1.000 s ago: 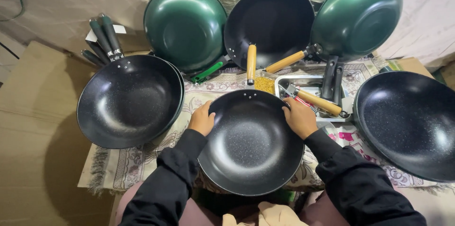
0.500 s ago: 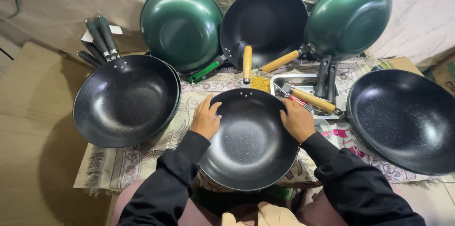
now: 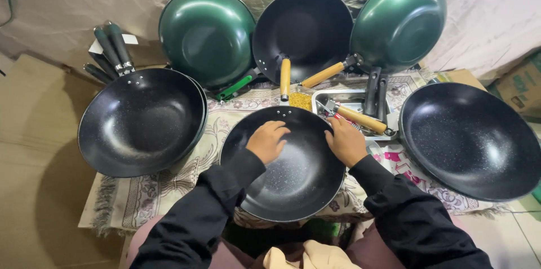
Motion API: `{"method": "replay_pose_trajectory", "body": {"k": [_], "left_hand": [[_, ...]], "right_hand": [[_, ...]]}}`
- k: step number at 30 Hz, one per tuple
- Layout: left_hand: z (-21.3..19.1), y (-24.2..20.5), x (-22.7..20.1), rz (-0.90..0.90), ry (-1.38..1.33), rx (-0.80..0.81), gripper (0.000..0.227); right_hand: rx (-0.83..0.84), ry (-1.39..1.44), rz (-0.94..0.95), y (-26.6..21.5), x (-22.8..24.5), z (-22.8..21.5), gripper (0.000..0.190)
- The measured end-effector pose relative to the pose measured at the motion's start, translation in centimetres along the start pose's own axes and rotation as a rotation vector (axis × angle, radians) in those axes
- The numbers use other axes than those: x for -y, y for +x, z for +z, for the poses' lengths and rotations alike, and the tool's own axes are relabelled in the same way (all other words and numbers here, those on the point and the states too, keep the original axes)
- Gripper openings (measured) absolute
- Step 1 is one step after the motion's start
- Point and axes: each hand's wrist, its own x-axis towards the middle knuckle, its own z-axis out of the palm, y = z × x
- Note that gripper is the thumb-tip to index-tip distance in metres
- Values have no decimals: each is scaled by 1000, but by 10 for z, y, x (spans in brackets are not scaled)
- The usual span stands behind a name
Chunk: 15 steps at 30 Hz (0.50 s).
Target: Attaching wooden handles to metal woks and applying small labels to the finished products.
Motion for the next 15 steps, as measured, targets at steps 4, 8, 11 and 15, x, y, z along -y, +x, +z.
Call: {"method": "replay_pose_trajectory", "body": {"k": [4, 8, 11, 15], "left_hand": [[6, 34, -28, 45, -40, 18, 29], [11, 66, -54, 119, -138, -25, 27], [44, 86, -62, 151, -175, -95, 25], [93, 103, -76, 219, -160, -191, 30]], "right_hand": [[-36, -30, 46, 6, -19, 3, 37], [-13, 27, 118, 12, -37, -4, 32], [32, 1, 137, 20, -67, 23, 23], [196, 65, 133, 30, -67, 17, 18]]}}
